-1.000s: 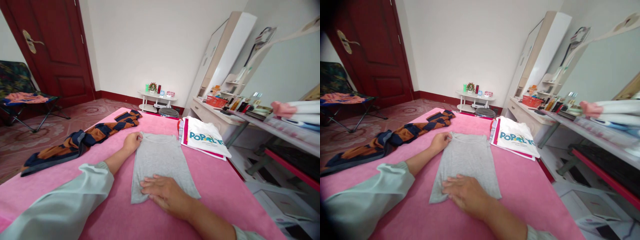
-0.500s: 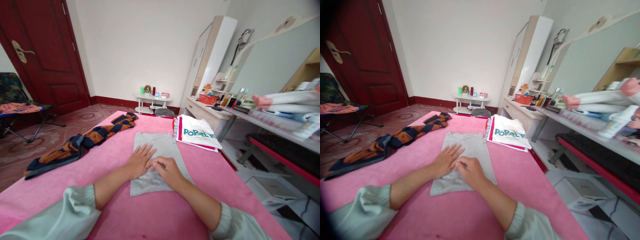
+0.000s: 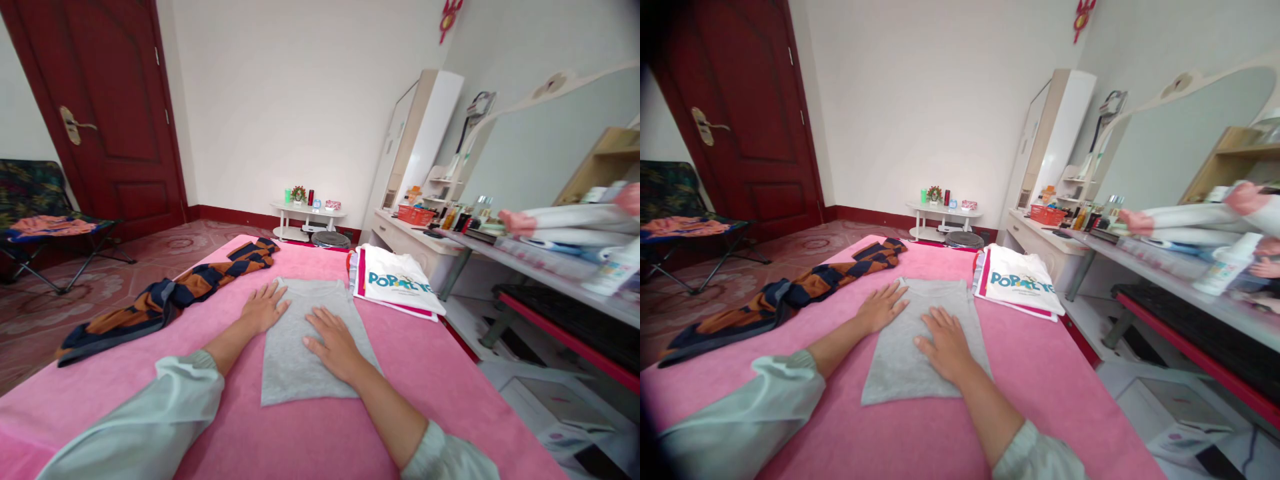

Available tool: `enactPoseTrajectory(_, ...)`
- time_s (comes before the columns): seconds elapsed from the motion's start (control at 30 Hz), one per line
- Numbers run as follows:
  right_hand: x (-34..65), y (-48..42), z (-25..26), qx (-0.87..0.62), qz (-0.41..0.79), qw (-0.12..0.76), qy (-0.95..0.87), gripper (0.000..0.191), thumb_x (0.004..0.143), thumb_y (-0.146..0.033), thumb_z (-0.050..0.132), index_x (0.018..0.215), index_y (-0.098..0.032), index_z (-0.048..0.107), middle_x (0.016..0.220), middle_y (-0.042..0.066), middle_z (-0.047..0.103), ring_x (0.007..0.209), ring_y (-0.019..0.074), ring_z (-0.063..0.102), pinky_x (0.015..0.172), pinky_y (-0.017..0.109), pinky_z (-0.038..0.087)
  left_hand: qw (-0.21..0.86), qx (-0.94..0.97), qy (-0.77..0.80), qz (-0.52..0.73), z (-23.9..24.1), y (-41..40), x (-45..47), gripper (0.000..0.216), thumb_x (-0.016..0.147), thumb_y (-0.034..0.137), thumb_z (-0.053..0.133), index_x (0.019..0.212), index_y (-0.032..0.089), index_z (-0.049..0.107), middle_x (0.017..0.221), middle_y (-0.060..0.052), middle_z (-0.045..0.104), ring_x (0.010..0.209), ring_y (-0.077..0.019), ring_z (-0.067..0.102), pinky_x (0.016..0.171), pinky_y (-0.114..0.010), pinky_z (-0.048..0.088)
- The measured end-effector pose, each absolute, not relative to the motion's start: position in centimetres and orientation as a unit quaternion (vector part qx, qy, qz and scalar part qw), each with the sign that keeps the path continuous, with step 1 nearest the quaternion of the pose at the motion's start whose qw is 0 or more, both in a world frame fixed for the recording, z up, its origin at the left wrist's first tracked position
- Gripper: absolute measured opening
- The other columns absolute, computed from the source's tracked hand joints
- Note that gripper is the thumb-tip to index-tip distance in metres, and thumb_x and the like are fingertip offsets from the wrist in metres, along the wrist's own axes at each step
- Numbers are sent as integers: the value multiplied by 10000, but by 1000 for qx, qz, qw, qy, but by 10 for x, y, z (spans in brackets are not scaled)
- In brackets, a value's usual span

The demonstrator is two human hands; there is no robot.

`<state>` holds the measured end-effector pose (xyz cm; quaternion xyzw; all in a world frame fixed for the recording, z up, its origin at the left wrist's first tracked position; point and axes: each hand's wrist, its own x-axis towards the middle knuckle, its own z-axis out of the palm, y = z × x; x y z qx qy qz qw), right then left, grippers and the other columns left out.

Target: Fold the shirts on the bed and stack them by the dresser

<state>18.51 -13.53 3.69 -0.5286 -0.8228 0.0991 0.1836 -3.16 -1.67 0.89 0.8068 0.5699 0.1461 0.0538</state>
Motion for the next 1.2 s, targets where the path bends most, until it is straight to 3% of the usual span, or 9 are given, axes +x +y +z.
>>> enactPoseTrajectory(0.17,191,-132,35,-508,91,269,-813,355,931,-302,430,1244,-217,573,1367,65,506,1277,185,413,1088,372,287,14,809,563,169,13,-37,-37,597,918,525,332,1356,145,472,1449,-149,404,1330,-268,369,1080,-400,271)
enactPoseTrajectory(0.27,193,-133,35,-507,86,298,-804,313,907,-205,437,1160,-223,620,1250,52,586,1172,175,489,1016,336,364,1,817,549,179,25,-53,-47,472,897,501,398,1166,189,627,1260,-118,591,1173,-246,522,990,-344,368)
enactPoseTrajectory(0.37,195,-134,39,-545,57,291,-785,260,876,-180,476,1060,-231,653,1128,49,621,1083,185,531,946,319,404,-12,813,555,175,39,-66,-55,406,844,532,470,971,224,702,1077,-99,665,1056,-264,574,899,-340,415)
enactPoseTrajectory(0.53,214,-135,52,-719,-40,222,-657,380,815,-386,584,1129,-173,602,1168,161,546,1092,303,508,879,431,422,39,766,617,176,50,-77,-54,402,756,609,531,769,244,700,860,-74,695,844,-267,629,665,-315,424)
enactPoseTrajectory(0.7,239,-130,58,-777,-50,133,-614,464,802,-569,529,952,-149,660,1110,206,564,1073,349,512,838,480,420,120,731,657,140,51,-81,-53,522,672,745,509,690,254,684,794,-64,709,753,-279,645,526,-288,341)
enactPoseTrajectory(0.83,245,-125,60,-776,-42,94,-623,394,782,-553,560,831,-180,676,1033,160,616,990,304,578,795,419,440,147,745,636,136,50,-83,-55,524,617,755,556,633,247,681,735,-62,703,687,-263,641,511,-283,330)
enactPoseTrajectory(1.0,242,-124,65,-775,2,70,-629,275,798,-457,554,810,-205,664,938,103,669,877,258,641,708,351,444,170,754,618,144,55,-94,-52,357,599,599,670,589,242,670,656,-30,693,622,-221,632,504,-266,333)
enactPoseTrajectory(1.13,238,-126,68,-772,15,89,-629,202,779,-362,572,917,-225,627,962,66,687,901,243,645,675,310,434,251,756,597,96,59,-102,-50,284,667,503,638,563,239,629,477,9,627,541,-194,621,501,-255,359)
enactPoseTrajectory(1.2,236,-128,69,-765,14,100,-636,274,762,-303,582,1028,-235,597,990,56,687,910,233,642,690,305,432,280,756,584,95,58,-103,-50,197,669,421,644,599,237,633,469,25,624,533,-184,625,514,-247,377)
